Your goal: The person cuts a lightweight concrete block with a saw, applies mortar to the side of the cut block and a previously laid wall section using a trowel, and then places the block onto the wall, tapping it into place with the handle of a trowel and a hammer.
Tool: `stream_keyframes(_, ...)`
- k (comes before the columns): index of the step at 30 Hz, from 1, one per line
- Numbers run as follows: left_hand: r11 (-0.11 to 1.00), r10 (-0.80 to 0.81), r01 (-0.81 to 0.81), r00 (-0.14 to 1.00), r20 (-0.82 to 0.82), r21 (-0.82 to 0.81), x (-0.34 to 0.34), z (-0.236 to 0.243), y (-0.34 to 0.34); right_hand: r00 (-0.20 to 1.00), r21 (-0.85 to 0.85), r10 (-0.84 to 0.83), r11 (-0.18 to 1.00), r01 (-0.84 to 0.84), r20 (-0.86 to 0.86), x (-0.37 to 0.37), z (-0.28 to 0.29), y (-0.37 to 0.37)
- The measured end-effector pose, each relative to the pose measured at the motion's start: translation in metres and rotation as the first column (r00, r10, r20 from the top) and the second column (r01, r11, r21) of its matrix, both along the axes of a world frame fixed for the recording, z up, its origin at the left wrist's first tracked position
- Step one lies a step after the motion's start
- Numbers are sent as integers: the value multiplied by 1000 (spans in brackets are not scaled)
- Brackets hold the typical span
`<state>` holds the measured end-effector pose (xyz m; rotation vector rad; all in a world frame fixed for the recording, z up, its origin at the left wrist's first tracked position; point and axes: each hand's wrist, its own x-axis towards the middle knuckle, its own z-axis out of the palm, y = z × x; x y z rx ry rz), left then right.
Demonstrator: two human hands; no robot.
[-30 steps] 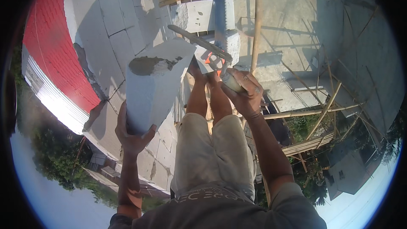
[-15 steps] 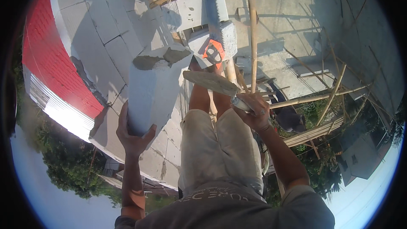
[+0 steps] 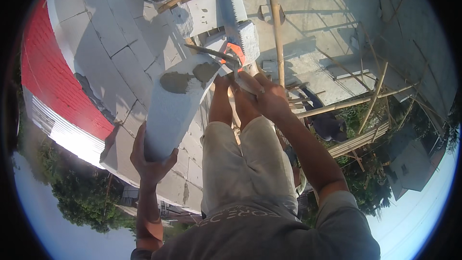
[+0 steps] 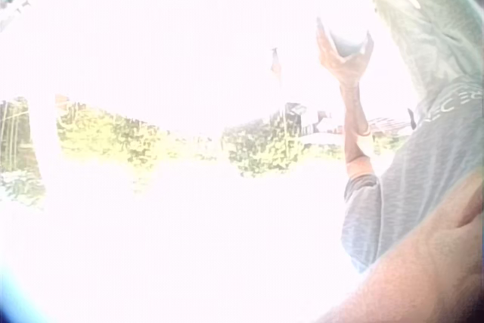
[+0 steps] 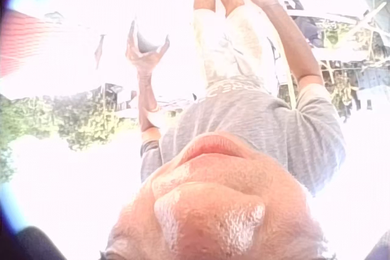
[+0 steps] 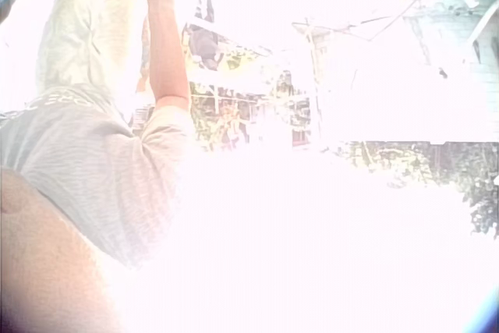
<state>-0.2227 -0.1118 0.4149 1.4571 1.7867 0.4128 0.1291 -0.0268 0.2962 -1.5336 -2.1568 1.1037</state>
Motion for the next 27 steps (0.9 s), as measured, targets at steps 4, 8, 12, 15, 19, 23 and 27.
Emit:
stream_keyframes(4, 998, 53, -53, 999, 8, -24, 4, 4, -3, 998, 50, -52, 998, 50, 36, -10, -11, -1)
stream_keyframes(8, 986, 166, -166, 983, 79, -11, 2, 1, -5, 998, 216, -64, 974, 69, -29, -9, -1, 16)
stream_keyframes(12, 984, 178, -179, 982, 63, 22, 0, -1, -4, 977, -63, 128, 991, -118, 172, -18, -10, 39)
stream_keyframes(15, 989, 135, -136, 991, 20, 51, -5, 4, -7, 1000, 184, -19, 983, 23, -25, -28, -10, 44)
stream_keyframes(19, 974, 221, -223, 974, 52, 35, -10, 5, -11, 587, -821, -705, 559, 115, -398, -52, 16, 65)
stream_keyframes(23, 973, 224, -226, 974, 41, 38, -16, 5, -17, 553, -920, -739, 252, -301, -384, -27, 11, 109)
stream_keyframes(27, 992, 120, -119, 993, -25, 37, -19, 14, -19, 813, -937, -467, 135, -324, -348, 6, 4, 159)
